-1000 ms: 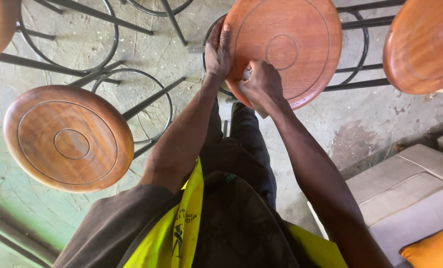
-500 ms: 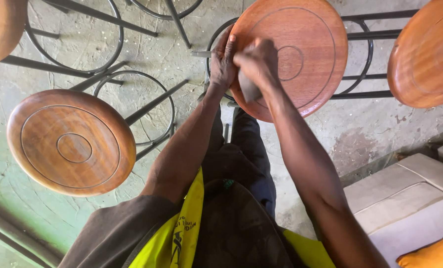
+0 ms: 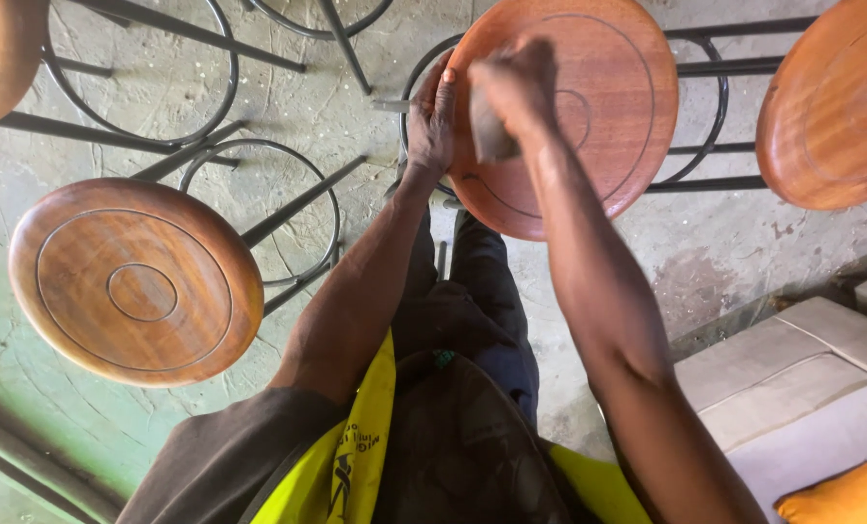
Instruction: The person sands the seat of a wooden stool using a sanding block. They hold the stool with one hand and sand the surface with the other, moving the block in circular and back-and-forth motions.
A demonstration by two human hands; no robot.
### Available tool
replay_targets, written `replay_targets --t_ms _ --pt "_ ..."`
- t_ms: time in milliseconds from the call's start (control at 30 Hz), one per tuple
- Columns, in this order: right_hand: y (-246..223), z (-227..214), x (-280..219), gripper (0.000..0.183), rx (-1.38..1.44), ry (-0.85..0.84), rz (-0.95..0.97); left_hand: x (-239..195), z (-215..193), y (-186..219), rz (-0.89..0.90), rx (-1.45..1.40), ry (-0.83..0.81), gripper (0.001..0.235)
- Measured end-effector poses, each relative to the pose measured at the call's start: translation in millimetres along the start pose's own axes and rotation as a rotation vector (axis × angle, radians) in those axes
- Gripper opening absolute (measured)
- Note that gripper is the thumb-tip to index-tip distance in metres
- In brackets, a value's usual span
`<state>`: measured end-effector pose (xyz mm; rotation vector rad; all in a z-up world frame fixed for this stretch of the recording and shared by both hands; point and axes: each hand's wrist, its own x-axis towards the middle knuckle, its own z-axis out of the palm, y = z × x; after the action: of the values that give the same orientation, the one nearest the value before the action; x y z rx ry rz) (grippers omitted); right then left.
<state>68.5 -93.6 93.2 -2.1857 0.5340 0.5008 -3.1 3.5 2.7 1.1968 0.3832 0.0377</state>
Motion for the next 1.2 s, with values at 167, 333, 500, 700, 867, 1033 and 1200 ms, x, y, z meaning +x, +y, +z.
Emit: replay_targets --t_ms 167,333,500,700,867,1033,1200 --pt "3 -45 55 0.017 0.254 0.364 -0.033 2 1 11 0.079 0.137 0.018 0.062" --pt "28 -26 85 0.02 0.295 0.385 -0.039 -4 2 17 0.092 0.052 -0.022 0.057" --pt "-5 -16 42 0.026 0.22 0.149 -0.09 -1 3 16 0.091 0.058 -0.016 0.062" --pt "4 -9 64 0.021 0.201 0.172 -0.09 1 2 10 0.101 0.059 0.006 0.058" --pt "-10 -25 59 0.031 0.132 0.074 -0.007 0 3 16 0.149 0.091 -0.023 0.061" --pt "-4 -13 52 0.032 0.085 0.224 -0.078 1 0 15 0.143 0.064 -0.03 0.06" --pt "-13 -6 -37 0.047 -0.316 -0.041 -0.042 3 2 11 0.077 0.026 -0.024 0.057"
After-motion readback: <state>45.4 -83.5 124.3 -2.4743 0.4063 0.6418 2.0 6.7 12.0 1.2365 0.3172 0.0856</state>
